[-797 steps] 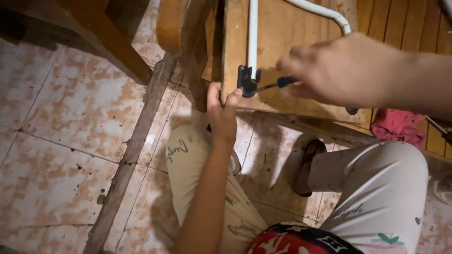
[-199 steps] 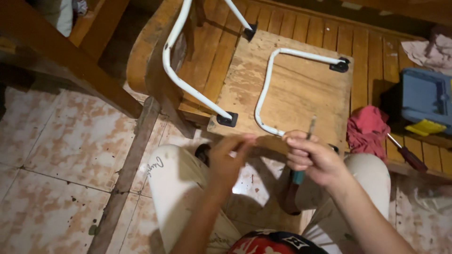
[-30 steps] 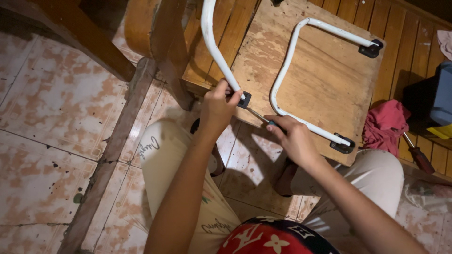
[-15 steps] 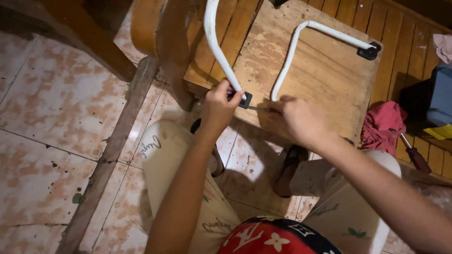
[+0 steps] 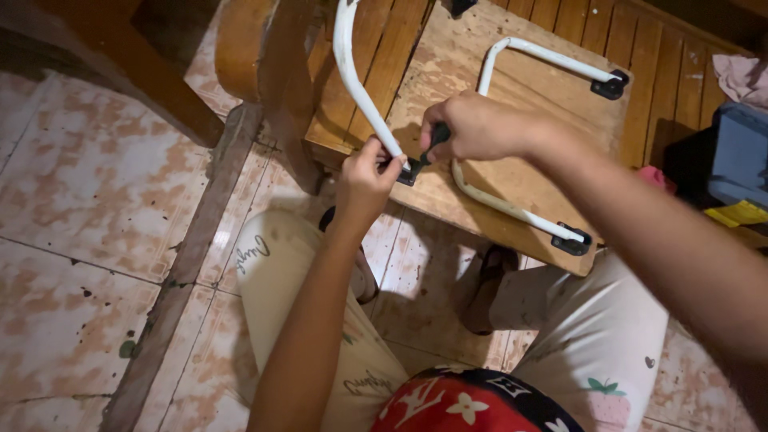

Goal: The person assembles a small wooden stool by attaching white metal legs to a wooden seat using a screwdriver. They position each leg, insert screws, and tighten them to secure the legs to the seat.

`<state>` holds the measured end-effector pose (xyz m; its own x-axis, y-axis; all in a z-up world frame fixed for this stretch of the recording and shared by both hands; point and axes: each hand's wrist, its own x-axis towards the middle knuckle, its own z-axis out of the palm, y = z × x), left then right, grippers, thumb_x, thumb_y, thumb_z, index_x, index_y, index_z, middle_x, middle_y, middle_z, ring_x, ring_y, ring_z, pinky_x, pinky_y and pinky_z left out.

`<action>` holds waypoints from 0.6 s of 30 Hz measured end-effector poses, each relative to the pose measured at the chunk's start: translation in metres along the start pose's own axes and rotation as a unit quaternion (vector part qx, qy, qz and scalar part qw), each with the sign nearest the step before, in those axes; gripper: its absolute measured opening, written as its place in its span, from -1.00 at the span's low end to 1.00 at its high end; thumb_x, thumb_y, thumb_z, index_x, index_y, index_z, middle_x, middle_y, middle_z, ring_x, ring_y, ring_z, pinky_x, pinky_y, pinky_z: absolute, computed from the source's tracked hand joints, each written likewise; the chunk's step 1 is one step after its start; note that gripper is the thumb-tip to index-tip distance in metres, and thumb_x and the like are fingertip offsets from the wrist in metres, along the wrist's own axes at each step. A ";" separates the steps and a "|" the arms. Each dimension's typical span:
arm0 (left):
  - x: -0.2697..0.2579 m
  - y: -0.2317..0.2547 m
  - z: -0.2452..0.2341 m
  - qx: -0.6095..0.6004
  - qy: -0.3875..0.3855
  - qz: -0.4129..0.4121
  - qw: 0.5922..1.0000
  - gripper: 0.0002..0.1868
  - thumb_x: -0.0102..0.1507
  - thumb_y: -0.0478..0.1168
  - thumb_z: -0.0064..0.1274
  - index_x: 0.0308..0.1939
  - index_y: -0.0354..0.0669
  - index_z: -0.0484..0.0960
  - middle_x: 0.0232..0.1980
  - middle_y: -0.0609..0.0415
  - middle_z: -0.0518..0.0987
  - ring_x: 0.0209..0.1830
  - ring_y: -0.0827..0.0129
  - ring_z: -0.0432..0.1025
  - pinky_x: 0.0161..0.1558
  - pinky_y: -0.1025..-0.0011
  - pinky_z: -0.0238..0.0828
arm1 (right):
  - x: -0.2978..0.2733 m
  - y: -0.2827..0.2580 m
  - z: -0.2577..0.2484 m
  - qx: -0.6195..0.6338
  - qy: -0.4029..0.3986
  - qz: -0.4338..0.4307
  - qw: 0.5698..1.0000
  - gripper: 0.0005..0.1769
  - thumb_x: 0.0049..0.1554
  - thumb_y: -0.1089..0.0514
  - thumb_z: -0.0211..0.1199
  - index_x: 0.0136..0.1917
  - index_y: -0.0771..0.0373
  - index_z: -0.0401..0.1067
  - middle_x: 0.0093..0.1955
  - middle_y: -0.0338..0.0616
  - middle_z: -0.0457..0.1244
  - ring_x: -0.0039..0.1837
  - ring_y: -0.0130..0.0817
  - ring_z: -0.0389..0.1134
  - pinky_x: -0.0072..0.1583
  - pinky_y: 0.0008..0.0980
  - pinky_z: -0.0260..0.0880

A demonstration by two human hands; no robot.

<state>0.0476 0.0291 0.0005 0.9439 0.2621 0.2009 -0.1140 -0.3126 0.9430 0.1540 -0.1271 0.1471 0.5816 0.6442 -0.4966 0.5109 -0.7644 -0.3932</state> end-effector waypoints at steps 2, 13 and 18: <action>0.000 0.000 -0.001 0.008 -0.002 -0.004 1.000 -0.76 0.24 -0.16 0.21 -0.10 -0.20 0.62 -0.26 -0.09 0.70 -0.24 0.11 0.64 -0.21 0.26 0.53 | -0.003 0.004 0.004 0.015 0.027 -0.038 0.999 -0.82 0.01 0.18 0.39 -0.07 0.18 0.59 -0.11 -0.15 0.44 -0.06 -0.32 0.47 0.04 -0.30 0.46; -0.032 0.032 -0.018 -0.016 0.123 0.097 0.988 -0.79 0.33 -0.32 0.14 0.04 -0.27 0.61 -0.04 -0.04 0.55 -0.23 0.28 0.54 -0.18 0.42 0.55 | 0.003 0.012 0.021 -0.128 0.057 -0.167 0.976 -0.89 -0.06 0.37 0.30 -0.39 0.23 0.50 -0.19 -0.12 0.37 0.06 -0.17 0.38 0.19 -0.17 0.37; -0.020 0.018 0.018 0.038 -0.008 0.064 0.997 -0.67 0.10 -0.26 0.39 -0.17 -0.34 0.62 -0.23 -0.08 0.55 -0.32 0.24 0.54 -0.23 0.37 0.52 | 0.006 -0.013 0.022 -0.051 0.068 -0.202 0.976 -0.88 -0.14 0.32 0.32 -0.26 0.23 0.45 -0.08 -0.11 0.36 0.08 -0.09 0.37 0.11 -0.12 0.38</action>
<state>0.0320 0.0022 0.0085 0.9278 0.2009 0.3143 -0.2114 -0.4113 0.8867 0.1372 -0.1138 0.1323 0.3940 0.8954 -0.2072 0.7722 -0.4448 -0.4536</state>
